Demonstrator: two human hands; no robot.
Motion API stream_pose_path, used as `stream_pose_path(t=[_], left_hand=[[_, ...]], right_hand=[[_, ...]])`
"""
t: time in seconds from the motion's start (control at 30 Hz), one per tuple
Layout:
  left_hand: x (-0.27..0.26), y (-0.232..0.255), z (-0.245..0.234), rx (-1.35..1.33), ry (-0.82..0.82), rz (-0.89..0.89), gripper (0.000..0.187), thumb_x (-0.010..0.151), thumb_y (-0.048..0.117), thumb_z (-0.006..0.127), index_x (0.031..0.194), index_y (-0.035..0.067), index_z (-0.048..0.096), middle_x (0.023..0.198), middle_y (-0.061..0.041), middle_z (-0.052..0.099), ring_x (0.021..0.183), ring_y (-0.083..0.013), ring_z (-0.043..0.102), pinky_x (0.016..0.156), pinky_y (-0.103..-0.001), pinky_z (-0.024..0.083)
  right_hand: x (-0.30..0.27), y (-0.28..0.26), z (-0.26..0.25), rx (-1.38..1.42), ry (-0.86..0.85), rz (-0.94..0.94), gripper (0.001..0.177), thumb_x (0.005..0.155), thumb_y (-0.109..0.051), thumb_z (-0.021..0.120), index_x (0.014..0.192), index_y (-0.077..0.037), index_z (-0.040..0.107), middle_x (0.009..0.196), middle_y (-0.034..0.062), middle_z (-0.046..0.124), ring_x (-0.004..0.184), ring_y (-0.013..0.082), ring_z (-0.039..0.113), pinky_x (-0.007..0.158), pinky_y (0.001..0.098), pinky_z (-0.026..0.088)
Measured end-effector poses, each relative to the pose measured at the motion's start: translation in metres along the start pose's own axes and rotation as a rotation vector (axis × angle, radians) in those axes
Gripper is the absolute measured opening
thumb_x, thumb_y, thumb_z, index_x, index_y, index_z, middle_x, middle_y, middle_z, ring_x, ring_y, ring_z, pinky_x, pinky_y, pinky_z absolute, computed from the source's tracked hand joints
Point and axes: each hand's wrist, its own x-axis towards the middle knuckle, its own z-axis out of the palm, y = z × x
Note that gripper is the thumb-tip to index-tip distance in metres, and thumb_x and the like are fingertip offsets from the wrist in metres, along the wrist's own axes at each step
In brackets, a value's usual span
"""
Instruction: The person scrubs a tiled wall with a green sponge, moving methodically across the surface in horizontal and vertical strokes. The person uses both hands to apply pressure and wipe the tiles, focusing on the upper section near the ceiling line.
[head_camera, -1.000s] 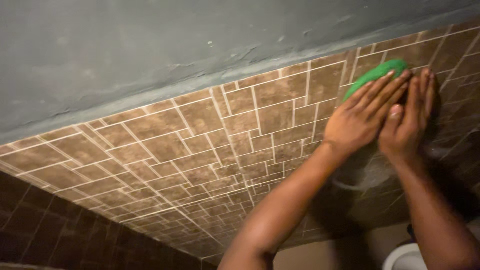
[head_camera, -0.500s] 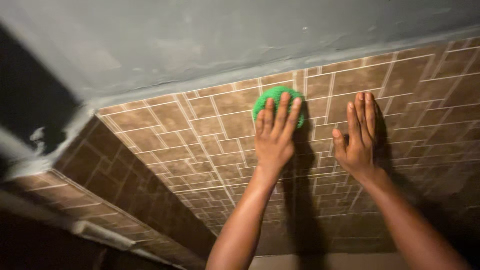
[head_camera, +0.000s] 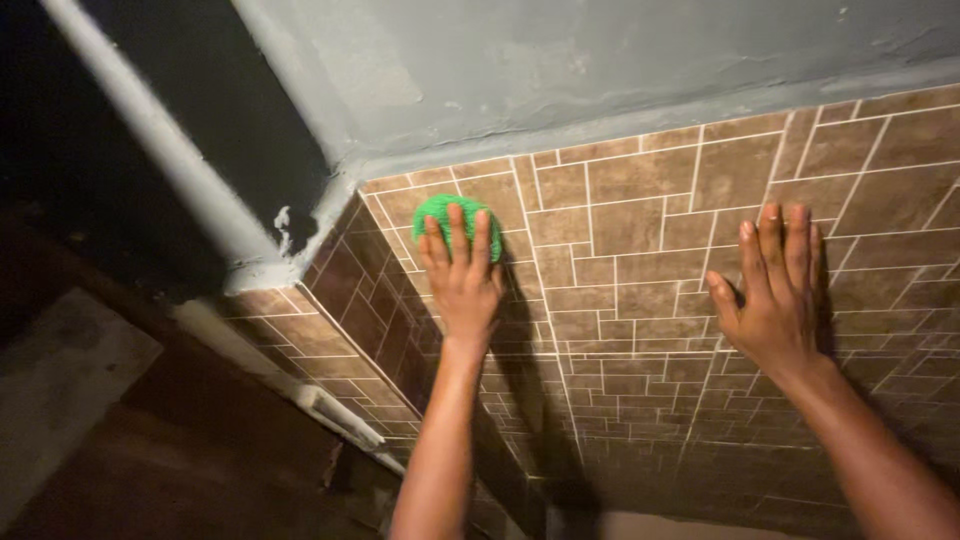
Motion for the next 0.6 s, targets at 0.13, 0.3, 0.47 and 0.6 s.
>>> stream_pose_path(t=[0.13, 0.3, 0.47, 0.6], left_hand=[[-0.011, -0.033, -0.010, 0.062, -0.037, -0.064, 0.068, 0.097, 0.022, 0.065, 0.161, 0.018, 0.042, 0.172, -0.011, 0.023, 0.160, -0.0424, 0.015, 0.130, -0.062, 0.016], [-0.035, -0.027, 0.009, -0.067, -0.003, -0.191, 0.065, 0.104, 0.023, 0.059, 0.164, 0.016, 0.035, 0.175, -0.014, 0.016, 0.162, -0.0474, 0.009, 0.131, -0.066, 0.011], [-0.062, 0.022, 0.042, -0.132, 0.090, -0.263, 0.066, 0.107, 0.026, 0.055, 0.166, 0.016, 0.028, 0.176, -0.013, 0.012, 0.163, -0.0467, 0.003, 0.131, -0.069, 0.004], [-0.069, 0.073, 0.061, -0.151, 0.062, -0.245, 0.071, 0.105, 0.041, 0.061, 0.164, 0.017, 0.030, 0.175, -0.014, 0.013, 0.161, -0.0453, 0.004, 0.129, -0.068, 0.005]], right_hand=[[-0.005, 0.002, 0.014, -0.059, 0.010, 0.016, 0.070, 0.103, -0.031, 0.069, 0.156, 0.008, 0.046, 0.173, 0.0264, 0.031, 0.161, 0.0526, 0.022, 0.130, 0.0681, 0.021], [-0.009, 0.012, 0.022, -0.069, 0.003, 0.011, 0.072, 0.103, -0.030, 0.070, 0.159, 0.006, 0.043, 0.175, 0.0237, 0.026, 0.163, 0.0497, 0.018, 0.132, 0.0678, 0.020], [-0.008, 0.014, 0.019, -0.038, -0.005, -0.003, 0.077, 0.101, -0.032, 0.070, 0.161, 0.002, 0.037, 0.174, 0.0208, 0.020, 0.163, 0.0462, 0.014, 0.132, 0.0670, 0.018], [-0.001, 0.007, 0.007, -0.040, -0.028, -0.013, 0.078, 0.100, -0.031, 0.070, 0.161, 0.001, 0.035, 0.172, 0.0219, 0.021, 0.161, 0.0465, 0.016, 0.130, 0.0654, 0.020]])
